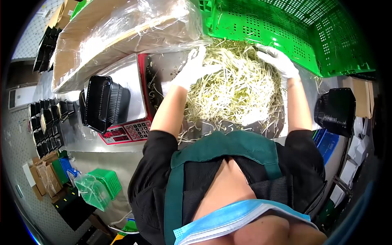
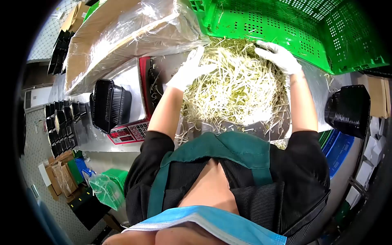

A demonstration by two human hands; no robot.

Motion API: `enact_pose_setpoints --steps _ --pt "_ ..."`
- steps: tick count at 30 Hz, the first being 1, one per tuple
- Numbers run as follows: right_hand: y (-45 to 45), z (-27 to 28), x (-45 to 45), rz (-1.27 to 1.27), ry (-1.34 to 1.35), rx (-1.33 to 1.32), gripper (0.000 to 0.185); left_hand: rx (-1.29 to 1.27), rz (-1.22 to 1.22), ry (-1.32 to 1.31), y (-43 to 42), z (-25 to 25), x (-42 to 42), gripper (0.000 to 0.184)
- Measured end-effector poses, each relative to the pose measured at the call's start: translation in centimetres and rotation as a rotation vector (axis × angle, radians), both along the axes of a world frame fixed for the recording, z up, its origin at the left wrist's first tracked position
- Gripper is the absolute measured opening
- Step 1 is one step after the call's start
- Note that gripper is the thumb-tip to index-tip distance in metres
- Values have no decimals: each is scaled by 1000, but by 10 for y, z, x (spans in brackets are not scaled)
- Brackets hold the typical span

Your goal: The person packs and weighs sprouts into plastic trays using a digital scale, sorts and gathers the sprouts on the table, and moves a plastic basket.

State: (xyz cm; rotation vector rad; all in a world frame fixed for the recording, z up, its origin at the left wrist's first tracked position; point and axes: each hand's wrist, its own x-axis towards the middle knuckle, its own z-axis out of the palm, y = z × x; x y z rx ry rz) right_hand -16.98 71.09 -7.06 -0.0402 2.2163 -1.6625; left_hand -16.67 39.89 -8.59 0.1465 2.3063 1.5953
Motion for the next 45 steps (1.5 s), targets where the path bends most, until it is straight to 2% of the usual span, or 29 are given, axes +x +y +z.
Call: enact_pose_setpoints --steps 2,3,4,5,7,9,12,13,14,15,17,18,19,21,24,26,27,29,31,33,35,36,38,39,40,41,43,44,45 --pt "-7 -23 -8 -25 44 232 76 -35 -53 -368 23 14 -13 103" --pt "-18 -31 -11 7 90 376 79 -35 -55 -366 33 15 -9 103" --pt "-32 -23 -6 138 254 532 83 196 -126 -297 41 12 -3 98" --pt "-38 -18 1 219 312 433 77 425 -198 -230 45 6 5 94" --pt "-41 12 50 238 207 178 67 488 -286 -66 30 20 41 76" --pt "-29 29 86 213 119 37 63 324 -324 47 1 11 64 70" --pt "23 -5 101 18 282 251 57 352 -80 114 -42 -9 85 52" --pt "36 -15 107 -118 297 253 57 406 -29 -38 -52 -8 87 51" --pt "42 -9 111 -114 224 194 73 272 -85 -56 -58 2 91 58" --pt "39 -9 120 -115 221 194 73 138 -142 -71 -61 10 94 65" --pt "6 4 148 135 452 480 94 -244 -371 347 -57 9 112 96" --pt "-12 3 162 209 599 627 109 -344 -379 425 -48 13 129 125" --pt "-33 5 173 193 679 669 112 -516 -439 575 -38 11 143 123" --pt "-58 -10 180 236 821 658 99 -752 -336 547 -15 11 171 109" --pt "-69 -32 154 150 877 674 78 -625 -227 715 -8 -18 142 98" --pt "-70 -37 116 -14 1014 471 63 -334 -147 847 -2 -15 96 81" --pt "-69 -15 92 112 724 -113 60 -232 -23 834 6 -1 83 73" --pt "-67 24 89 40 537 -436 65 203 42 727 5 28 74 69" --pt "-57 60 98 15 585 -363 73 269 -54 738 -4 52 75 68" --pt "-40 55 105 28 424 -362 83 124 -76 838 -15 42 81 67" --pt "-20 38 114 97 764 954 88 -253 -68 603 -30 -1 86 61" --pt "9 45 121 164 709 844 93 -221 -24 522 -31 2 97 62" --pt "55 83 149 -5 592 544 78 -186 21 438 -45 -4 122 62" --pt "78 102 167 -239 459 333 66 -242 -56 634 -61 -17 130 69" --pt "121 108 172 -346 589 564 59 -295 -132 833 -69 -24 137 77" --pt "170 111 184 -458 705 1149 60 -292 -131 829 -70 -20 148 77" --pt "248 92 213 -624 390 1771 93 -262 7 566 -69 -6 171 94" --pt "247 94 222 -707 -55 1633 99 -346 10 692 -76 -21 182 111" --pt "256 87 226 -662 -187 1546 101 -457 -20 678 -77 -24 189 120"
